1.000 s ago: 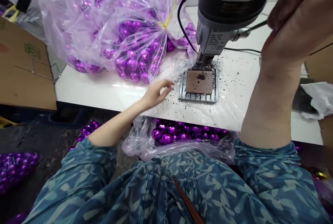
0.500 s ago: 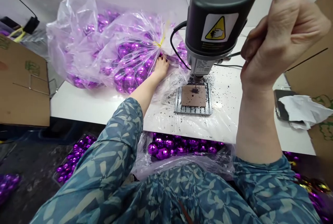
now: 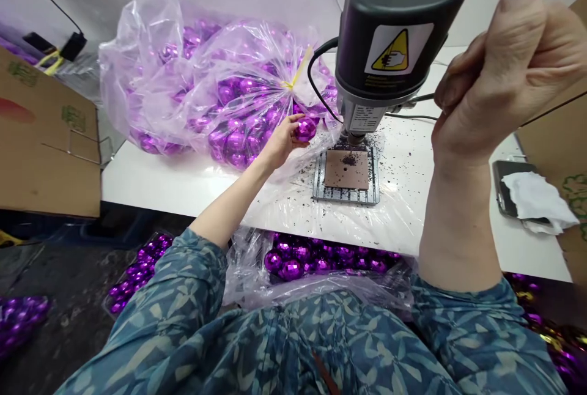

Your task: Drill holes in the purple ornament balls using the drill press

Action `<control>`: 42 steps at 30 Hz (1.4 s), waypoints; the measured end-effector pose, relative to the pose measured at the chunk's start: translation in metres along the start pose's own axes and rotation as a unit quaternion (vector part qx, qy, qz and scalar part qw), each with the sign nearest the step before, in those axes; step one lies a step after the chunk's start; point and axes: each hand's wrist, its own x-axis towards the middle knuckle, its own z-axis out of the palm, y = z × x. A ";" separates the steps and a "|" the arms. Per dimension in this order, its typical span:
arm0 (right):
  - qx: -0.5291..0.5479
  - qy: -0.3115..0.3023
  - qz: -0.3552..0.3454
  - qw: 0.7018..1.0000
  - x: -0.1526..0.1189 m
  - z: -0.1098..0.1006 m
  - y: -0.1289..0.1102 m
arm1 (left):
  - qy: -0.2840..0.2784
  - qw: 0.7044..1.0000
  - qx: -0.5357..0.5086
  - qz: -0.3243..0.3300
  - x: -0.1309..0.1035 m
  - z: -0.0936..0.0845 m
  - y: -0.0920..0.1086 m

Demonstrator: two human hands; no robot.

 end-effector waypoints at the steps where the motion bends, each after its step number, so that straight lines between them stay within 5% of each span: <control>1: -0.008 0.001 0.005 1.000 0.000 0.000 -0.001 | -0.017 0.999 -0.045 -0.020 -0.009 0.000 0.004; 6: -0.001 0.016 0.024 1.000 -0.001 0.003 -0.006 | -0.063 0.984 -0.148 -0.073 -0.037 0.011 0.019; 16: -0.040 0.035 -0.032 0.998 0.001 0.006 0.009 | -0.119 0.950 -0.241 -0.159 -0.058 0.047 0.038; 24: -0.032 -0.026 0.064 0.997 0.000 -0.003 -0.010 | -0.052 0.817 -0.486 -0.308 -0.071 0.059 0.075; 34: -0.004 -0.025 0.068 0.997 0.000 -0.003 -0.010 | 0.103 0.740 -0.559 -0.358 -0.083 0.074 0.097; 42: 0.001 -0.025 0.082 0.996 0.002 -0.001 -0.011 | 0.143 0.722 -0.560 -0.381 -0.086 0.080 0.097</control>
